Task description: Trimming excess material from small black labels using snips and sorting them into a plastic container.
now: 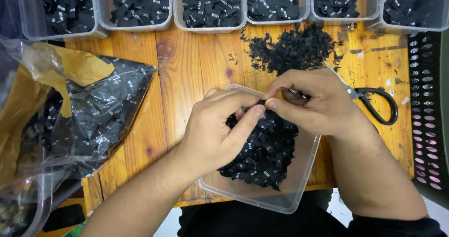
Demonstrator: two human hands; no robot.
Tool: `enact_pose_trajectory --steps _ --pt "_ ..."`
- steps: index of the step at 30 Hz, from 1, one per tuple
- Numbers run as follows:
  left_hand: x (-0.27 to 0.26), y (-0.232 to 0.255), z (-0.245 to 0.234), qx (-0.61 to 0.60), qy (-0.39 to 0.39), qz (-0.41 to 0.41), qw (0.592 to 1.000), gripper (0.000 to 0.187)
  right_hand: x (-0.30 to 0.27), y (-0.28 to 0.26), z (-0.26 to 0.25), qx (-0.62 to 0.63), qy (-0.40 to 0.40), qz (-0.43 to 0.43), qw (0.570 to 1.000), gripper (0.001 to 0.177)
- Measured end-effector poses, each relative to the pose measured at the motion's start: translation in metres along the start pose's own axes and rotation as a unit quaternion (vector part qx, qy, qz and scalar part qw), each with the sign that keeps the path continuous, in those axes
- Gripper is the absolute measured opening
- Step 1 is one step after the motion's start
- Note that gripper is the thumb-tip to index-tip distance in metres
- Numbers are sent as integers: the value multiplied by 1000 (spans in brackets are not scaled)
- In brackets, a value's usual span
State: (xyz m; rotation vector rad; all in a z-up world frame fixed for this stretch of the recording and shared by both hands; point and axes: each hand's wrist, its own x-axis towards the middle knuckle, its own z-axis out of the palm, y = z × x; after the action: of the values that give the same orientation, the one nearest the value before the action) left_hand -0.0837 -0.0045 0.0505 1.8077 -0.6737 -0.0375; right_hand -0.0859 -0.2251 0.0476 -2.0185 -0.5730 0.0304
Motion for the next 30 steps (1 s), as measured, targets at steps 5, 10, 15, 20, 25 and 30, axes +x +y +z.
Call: enact_pose_trajectory --steps 5,10,15,20,25,30 --pt "-1 0 2 -10 29 -29 999 10 -3 5 -6 -16 -29 -28 999 30" --pt "-1 3 2 -57 59 -43 996 10 -3 -3 -3 -121 -24 24 992 41" --pt "-5 0 5 -109 85 -98 986 10 -4 3 -3 -85 0 -2 996 39" --pt "-4 -2 6 -98 95 -81 987 8 -12 14 0 -15 14 -5 1000 33" --pt "-3 0 6 -100 105 -55 988 9 -17 18 -1 -82 38 18 996 30" --pt "-3 0 6 -84 108 -42 990 10 -15 17 -2 -97 28 12 995 27"
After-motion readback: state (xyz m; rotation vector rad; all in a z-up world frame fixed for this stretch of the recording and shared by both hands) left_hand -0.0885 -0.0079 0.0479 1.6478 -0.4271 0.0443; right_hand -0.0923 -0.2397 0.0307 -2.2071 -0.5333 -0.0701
